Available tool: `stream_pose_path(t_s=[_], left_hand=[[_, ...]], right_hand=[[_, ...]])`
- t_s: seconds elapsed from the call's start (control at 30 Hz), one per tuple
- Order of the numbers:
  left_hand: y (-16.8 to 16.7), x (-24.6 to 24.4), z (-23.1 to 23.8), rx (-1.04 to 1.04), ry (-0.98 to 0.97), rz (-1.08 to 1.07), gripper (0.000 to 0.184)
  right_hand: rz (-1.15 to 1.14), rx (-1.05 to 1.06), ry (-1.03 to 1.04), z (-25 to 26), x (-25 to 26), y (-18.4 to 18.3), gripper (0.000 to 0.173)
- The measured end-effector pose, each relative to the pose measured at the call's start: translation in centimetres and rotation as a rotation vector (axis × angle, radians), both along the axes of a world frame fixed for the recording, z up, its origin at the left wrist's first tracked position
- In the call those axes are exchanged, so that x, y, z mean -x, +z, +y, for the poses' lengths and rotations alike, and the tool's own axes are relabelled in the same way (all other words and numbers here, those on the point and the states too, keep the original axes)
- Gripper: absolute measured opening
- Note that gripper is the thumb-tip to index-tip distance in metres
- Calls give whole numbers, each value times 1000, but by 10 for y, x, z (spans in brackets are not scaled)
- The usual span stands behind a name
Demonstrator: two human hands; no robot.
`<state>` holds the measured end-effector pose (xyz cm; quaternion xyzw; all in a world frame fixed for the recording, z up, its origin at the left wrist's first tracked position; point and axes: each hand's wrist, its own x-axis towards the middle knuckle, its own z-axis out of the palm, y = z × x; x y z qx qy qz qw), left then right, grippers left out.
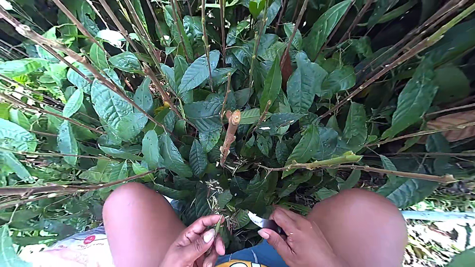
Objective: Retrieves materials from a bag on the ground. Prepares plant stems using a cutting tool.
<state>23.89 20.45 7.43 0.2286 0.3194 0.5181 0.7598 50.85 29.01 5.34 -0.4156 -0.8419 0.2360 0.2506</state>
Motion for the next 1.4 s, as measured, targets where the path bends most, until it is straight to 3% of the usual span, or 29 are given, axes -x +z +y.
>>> stream_pose_path(t_s=[0.27,0.57,0.83,0.97,1.13,1.23,1.4], left_hand=[[4,-7,1,106,8,48,33],[5,-6,-1,60,-132,52,33],[8,5,-10,39,-90,132,35],[18,0,2,-127,-36,289,21],[38,-1,50,-319,-132,284,31],[40,-28,84,-488,74,540,25],[41,-66,162,-1012,290,1110,21]], right_hand=[[-114,-97,105,-6,8,9,57],[-124,-114,267,-4,26,13,56],[-46,-66,-56,18,-18,8,59],[110,-16,-23,17,-23,1,55],[397,94,-91,21,-34,-7,50],[561,180,-154,23,-41,-7,50],[637,199,-158,22,-45,-9,52]])
